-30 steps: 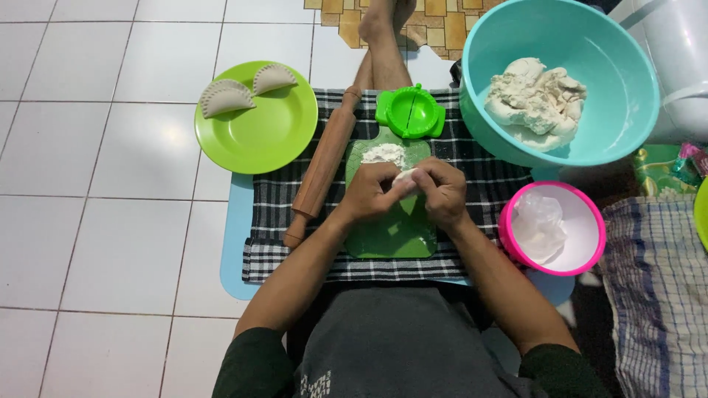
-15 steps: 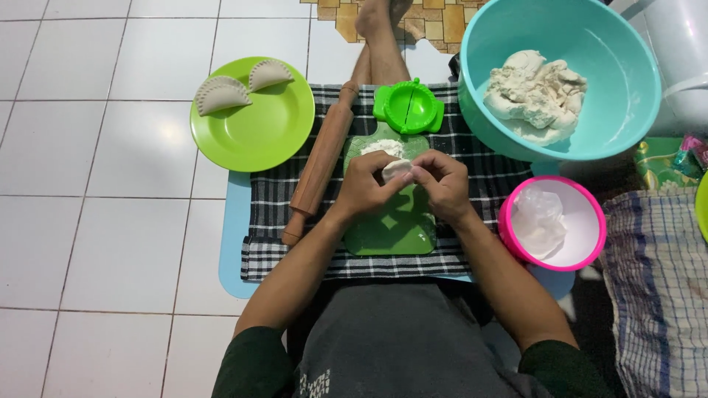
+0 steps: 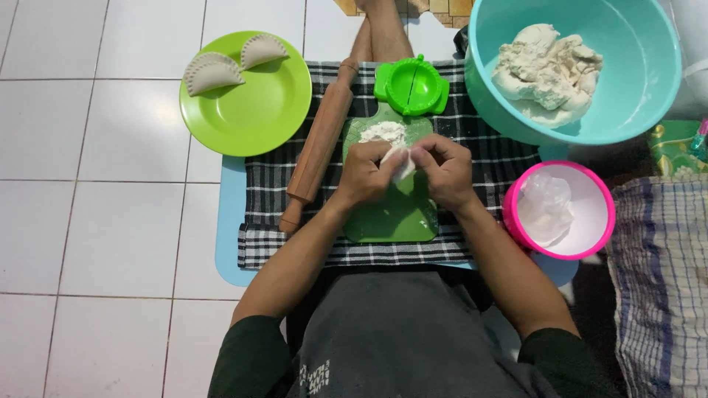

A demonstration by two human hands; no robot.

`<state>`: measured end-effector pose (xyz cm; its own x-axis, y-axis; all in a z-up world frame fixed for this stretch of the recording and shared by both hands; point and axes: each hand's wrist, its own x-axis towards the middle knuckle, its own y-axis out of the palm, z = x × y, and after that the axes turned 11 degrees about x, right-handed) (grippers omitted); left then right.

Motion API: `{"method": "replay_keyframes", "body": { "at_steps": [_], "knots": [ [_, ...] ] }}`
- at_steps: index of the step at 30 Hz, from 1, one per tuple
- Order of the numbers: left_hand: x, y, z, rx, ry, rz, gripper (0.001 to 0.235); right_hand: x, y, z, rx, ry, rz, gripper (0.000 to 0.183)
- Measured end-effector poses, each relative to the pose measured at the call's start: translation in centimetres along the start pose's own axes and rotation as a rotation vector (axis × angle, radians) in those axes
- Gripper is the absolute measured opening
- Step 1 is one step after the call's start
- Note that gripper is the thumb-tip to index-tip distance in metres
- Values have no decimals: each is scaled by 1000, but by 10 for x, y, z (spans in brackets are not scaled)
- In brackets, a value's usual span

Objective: A person is sitting on the floor shaping a small piece of dough with their hands as part of pastry preparation.

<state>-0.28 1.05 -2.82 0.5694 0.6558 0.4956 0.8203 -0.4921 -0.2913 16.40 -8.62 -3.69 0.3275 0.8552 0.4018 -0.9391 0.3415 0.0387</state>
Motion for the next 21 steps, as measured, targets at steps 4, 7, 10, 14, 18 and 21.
{"method": "replay_keyframes", "body": {
  "at_steps": [4, 7, 10, 14, 18, 21],
  "knots": [
    [9, -2, -14, -10, -32, -111, 39, 0, 10, 8, 37, 39, 21, 21],
    [8, -4, -16, 132, -18, -106, 38, 0, 6, -1, -44, 33, 20, 16],
    [9, -6, -20, 271, -99, -120, 38, 1, -2, -6, -55, 17, 20, 13],
    [8, -5, -10, 35, -56, -83, 32, -2, -1, -10, 6, 18, -3, 18],
    [8, -1, 0, 57, -66, -57, 33, 1, 8, 0, -17, -7, -30, 18],
    [6, -5, -10, -11, -141, 19, 39, 0, 0, -11, -21, -45, -42, 18]
  ]
}}
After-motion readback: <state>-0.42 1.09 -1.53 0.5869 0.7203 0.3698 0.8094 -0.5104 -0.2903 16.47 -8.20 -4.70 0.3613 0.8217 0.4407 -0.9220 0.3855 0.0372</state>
